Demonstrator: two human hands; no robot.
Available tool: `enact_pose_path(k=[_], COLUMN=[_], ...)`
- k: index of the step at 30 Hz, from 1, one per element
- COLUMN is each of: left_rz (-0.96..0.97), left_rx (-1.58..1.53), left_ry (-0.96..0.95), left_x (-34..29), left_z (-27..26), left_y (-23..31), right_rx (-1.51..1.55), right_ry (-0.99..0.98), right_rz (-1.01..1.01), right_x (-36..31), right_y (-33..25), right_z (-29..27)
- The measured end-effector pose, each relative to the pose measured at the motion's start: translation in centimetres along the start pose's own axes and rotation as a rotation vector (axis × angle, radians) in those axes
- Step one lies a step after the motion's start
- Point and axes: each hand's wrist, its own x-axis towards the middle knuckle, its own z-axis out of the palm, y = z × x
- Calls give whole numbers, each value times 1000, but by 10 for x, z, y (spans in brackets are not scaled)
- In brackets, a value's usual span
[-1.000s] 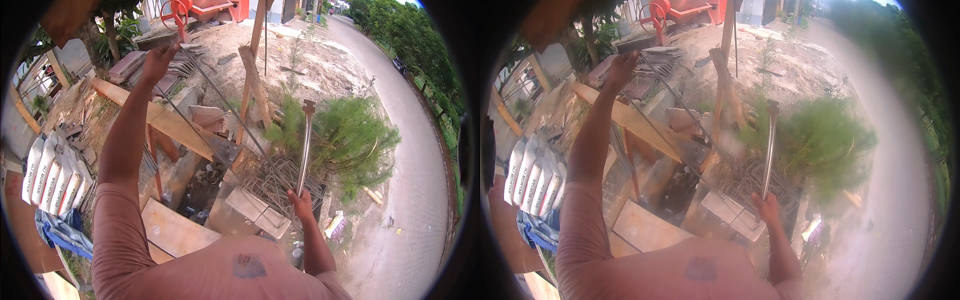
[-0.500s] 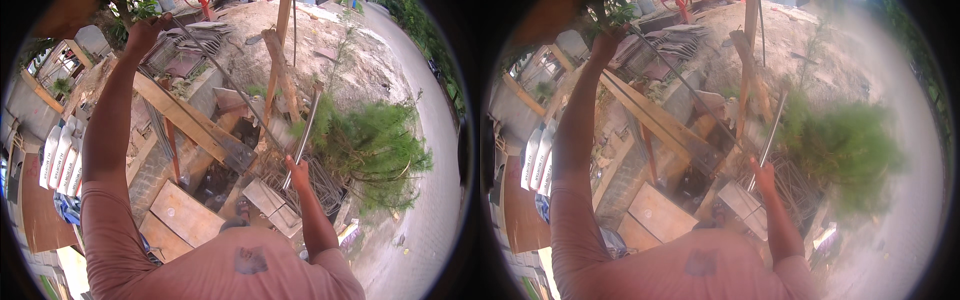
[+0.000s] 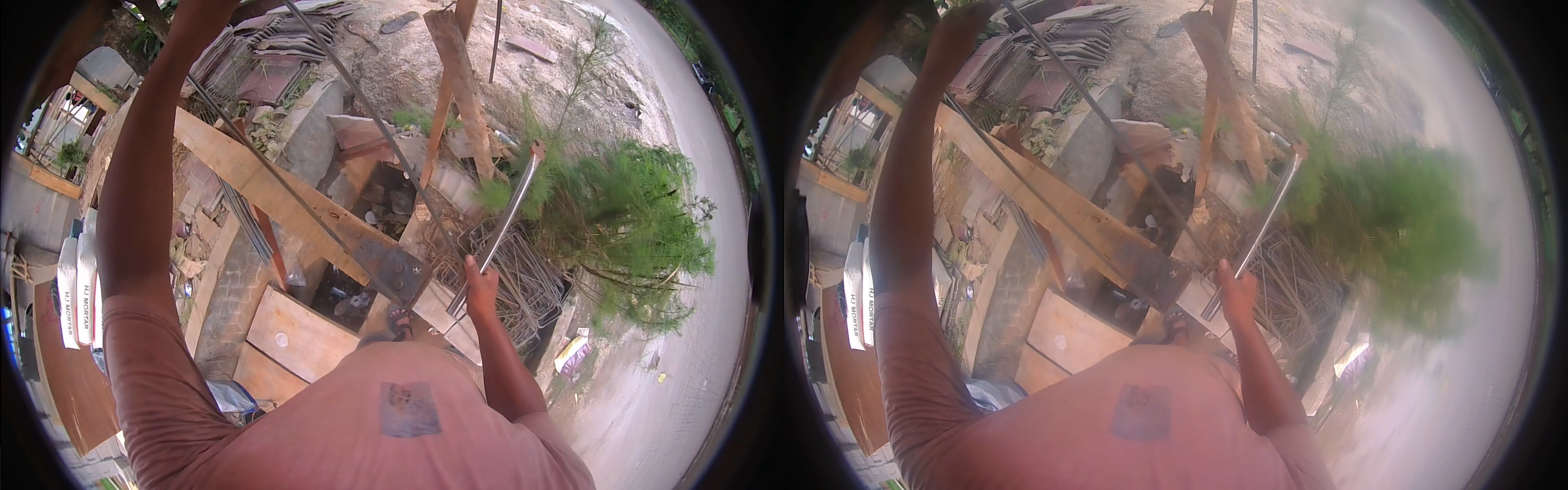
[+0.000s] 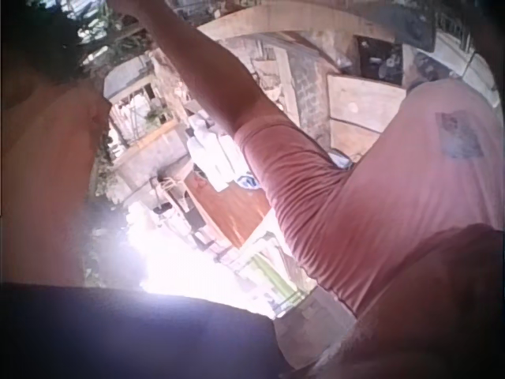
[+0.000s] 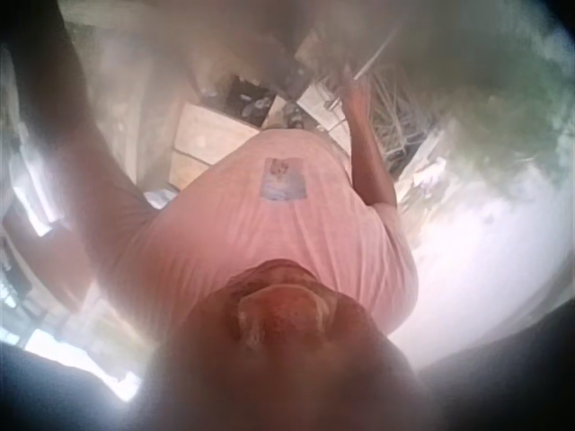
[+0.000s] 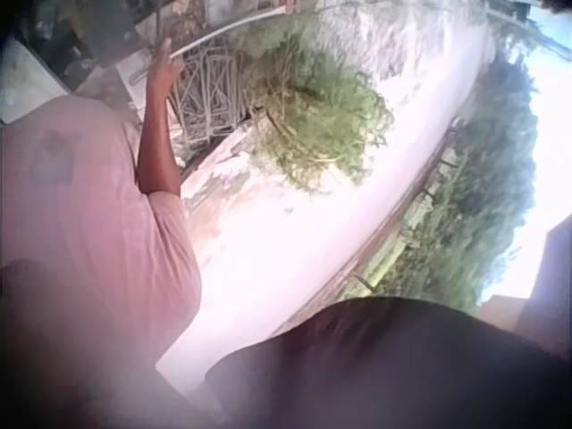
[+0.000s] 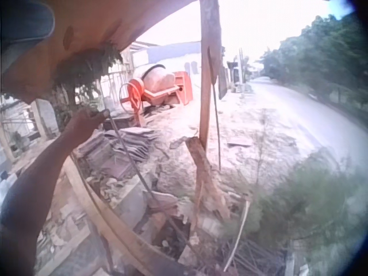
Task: The person bends metal rebar using a manual bending jig. They repeatedly position rebar in the jig, apply force with a metal bar to bend it, and place the bent pieces aside.
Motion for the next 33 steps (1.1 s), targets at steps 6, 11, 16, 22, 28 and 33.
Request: enact_pose_path(k=[6,11,16,22,28,33], left_rz=[885,202,91,0,-24,-215], left_rx=[397,-93,-233,-408,-199,22], left_ry=[240,-6,-7,-3,-58,-152], left_x=[33,12,-2,-20,-21,-31], left_z=[26,34,24,38,31,29], left_y=[-73,-56,-50,-78,-111,-161], right_rx=[50,55,191,135,167,-100], right_ry=[43,-70,-331,-366,-375,-329], right_rz=[-58,-25,83,36,86,30], right_x=[69,107,146,145,145,101], right_y=[30,44,49,35,61,-20], right_z=[38,57,84,117,98,38])
